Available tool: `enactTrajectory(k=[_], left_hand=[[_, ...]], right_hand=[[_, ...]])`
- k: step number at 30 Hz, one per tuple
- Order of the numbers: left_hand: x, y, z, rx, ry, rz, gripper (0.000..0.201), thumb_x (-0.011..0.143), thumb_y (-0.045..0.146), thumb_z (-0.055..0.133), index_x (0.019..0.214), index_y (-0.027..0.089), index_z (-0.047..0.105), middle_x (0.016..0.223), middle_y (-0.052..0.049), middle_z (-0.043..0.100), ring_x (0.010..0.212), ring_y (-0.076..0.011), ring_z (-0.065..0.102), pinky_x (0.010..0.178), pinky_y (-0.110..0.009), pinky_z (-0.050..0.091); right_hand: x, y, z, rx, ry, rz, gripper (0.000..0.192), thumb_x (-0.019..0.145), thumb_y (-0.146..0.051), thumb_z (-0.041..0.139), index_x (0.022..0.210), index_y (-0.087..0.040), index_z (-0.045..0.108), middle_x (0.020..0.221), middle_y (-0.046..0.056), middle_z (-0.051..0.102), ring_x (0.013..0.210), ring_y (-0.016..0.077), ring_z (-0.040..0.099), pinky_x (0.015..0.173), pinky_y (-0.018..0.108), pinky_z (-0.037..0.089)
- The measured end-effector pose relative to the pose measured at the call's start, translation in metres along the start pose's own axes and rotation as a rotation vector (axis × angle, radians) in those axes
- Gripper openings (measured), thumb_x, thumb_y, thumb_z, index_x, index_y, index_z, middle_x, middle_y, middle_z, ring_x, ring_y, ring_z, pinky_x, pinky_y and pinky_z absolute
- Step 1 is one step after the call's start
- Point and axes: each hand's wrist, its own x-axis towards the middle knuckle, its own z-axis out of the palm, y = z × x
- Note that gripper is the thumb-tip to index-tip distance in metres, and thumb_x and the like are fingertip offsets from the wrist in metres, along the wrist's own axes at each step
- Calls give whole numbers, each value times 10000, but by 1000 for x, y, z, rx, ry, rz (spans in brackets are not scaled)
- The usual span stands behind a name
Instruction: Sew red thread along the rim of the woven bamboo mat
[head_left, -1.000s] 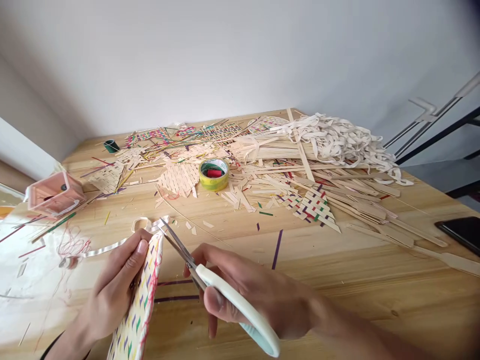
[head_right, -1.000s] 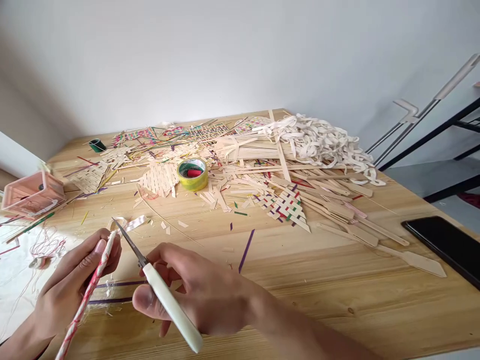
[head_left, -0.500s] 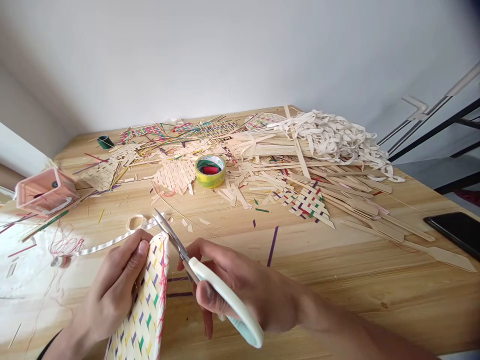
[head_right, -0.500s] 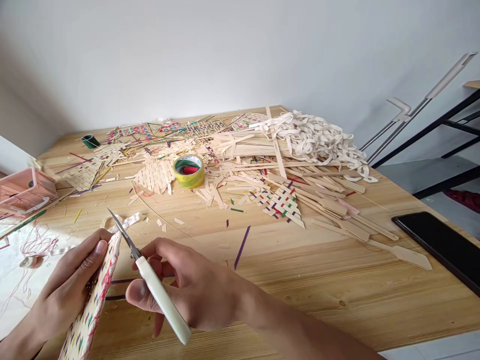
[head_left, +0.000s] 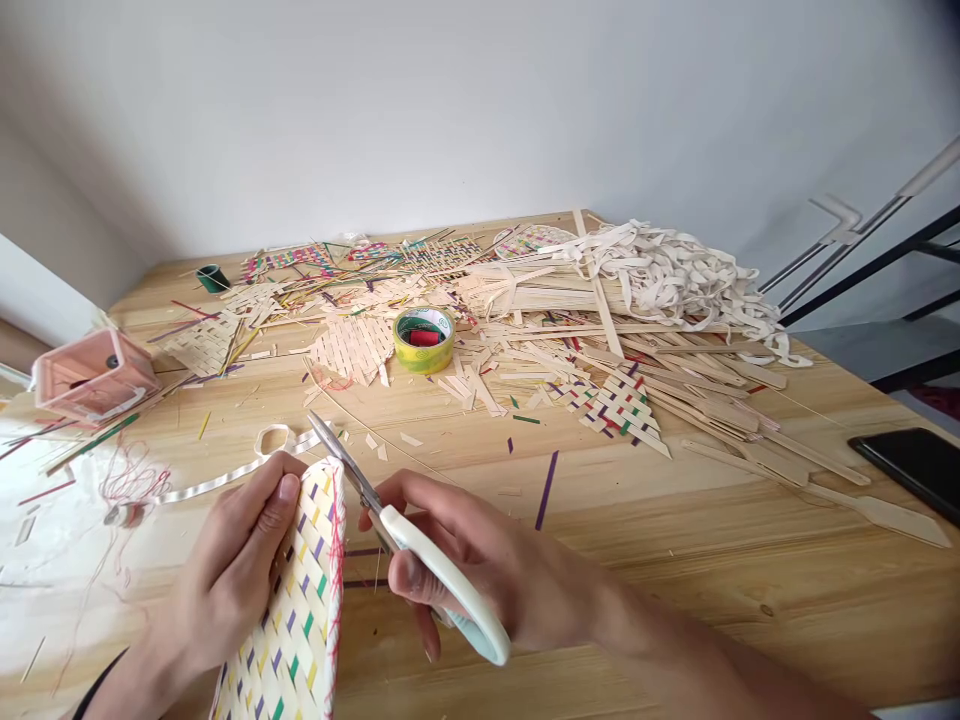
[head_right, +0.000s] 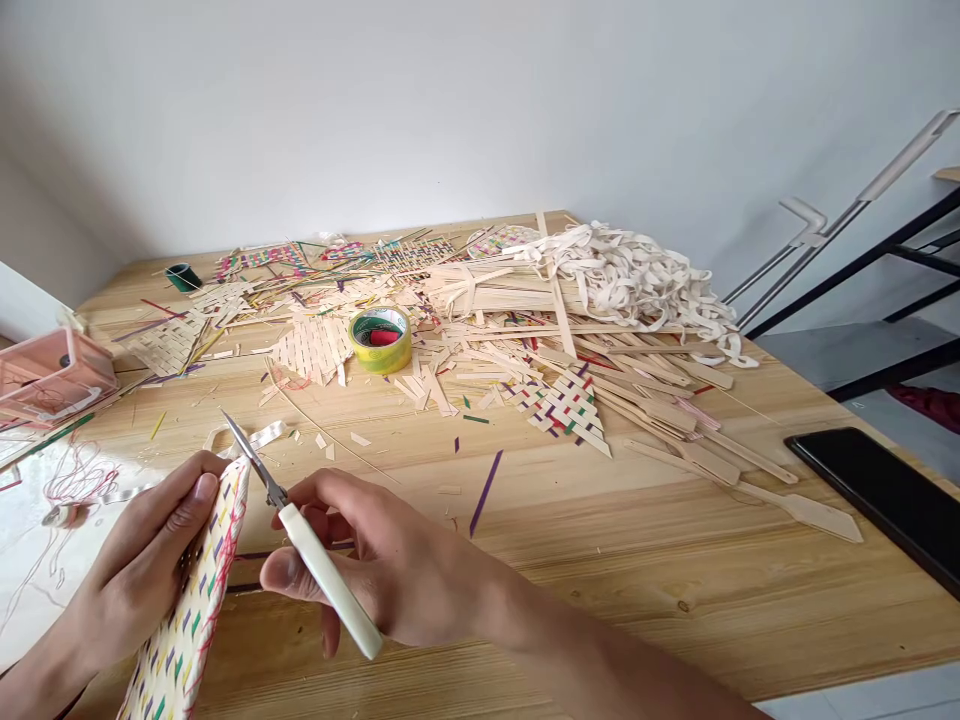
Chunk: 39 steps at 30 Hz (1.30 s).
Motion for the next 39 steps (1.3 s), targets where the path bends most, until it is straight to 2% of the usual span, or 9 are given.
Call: enactTrajectory(k=[7, 11, 16, 20, 25, 32, 39], left_hand=[[2, 2, 0, 16, 4, -19, 441, 1135, 482, 384, 804, 225, 522, 644, 40, 461, 549, -141, 386, 523, -306, 328], [2, 0, 0, 7, 5, -28, 438, 1132, 481, 396, 787, 228, 488, 639, 42, 463, 542, -141, 380, 520, -308, 324], [2, -2, -1, 1, -1, 8, 422, 1130, 459, 406, 790, 228, 506, 621, 44, 453, 530, -143, 369, 510, -308, 315], [0, -2, -1, 25, -8, 10, 399, 1142, 418, 388, 813, 227, 509, 641, 44, 473, 544, -138, 395, 521, -298, 329], [1, 0, 0, 59, 10, 76, 385, 1147, 377, 389, 801, 231, 470, 633, 52, 454, 523, -132, 369, 495, -291, 307], [4, 0, 0, 52, -1, 77, 374, 1150, 377, 380, 816, 237, 475, 611, 56, 434, 498, -133, 356, 465, -293, 289], [4, 1, 0, 54, 11, 85, 394, 1151, 378, 379, 795, 233, 460, 606, 59, 417, 497, -129, 334, 457, -291, 276]], right_hand=[[0, -8, 2, 28, 51, 110, 537, 831, -502, 905, 1163, -207, 604, 924, -30, 648, 571, 62, 595, 481, 162, 478], [0, -9, 3, 45, 41, 55, 561, 773, -504, 950, 1096, -210, 598, 766, -69, 602, 594, 74, 520, 544, 191, 439], [-3, -14, 3, -29, 10, 37, 508, 870, -526, 868, 1134, -217, 563, 754, -72, 585, 669, 94, 491, 621, 222, 398], [-4, -13, 4, -24, 29, 53, 501, 846, -465, 907, 1142, -218, 587, 752, -76, 594, 665, 97, 500, 639, 229, 405], [-2, -4, 3, 64, 24, 11, 547, 801, -408, 950, 1192, -216, 619, 772, -69, 615, 647, 94, 534, 607, 216, 443], [0, -4, 4, 108, 50, 58, 570, 760, -471, 964, 1164, -231, 639, 814, -64, 625, 579, 86, 583, 530, 199, 496], [1, -3, 4, 122, 61, 27, 527, 774, -403, 967, 1122, -210, 622, 801, -61, 625, 601, 69, 527, 564, 186, 461]])
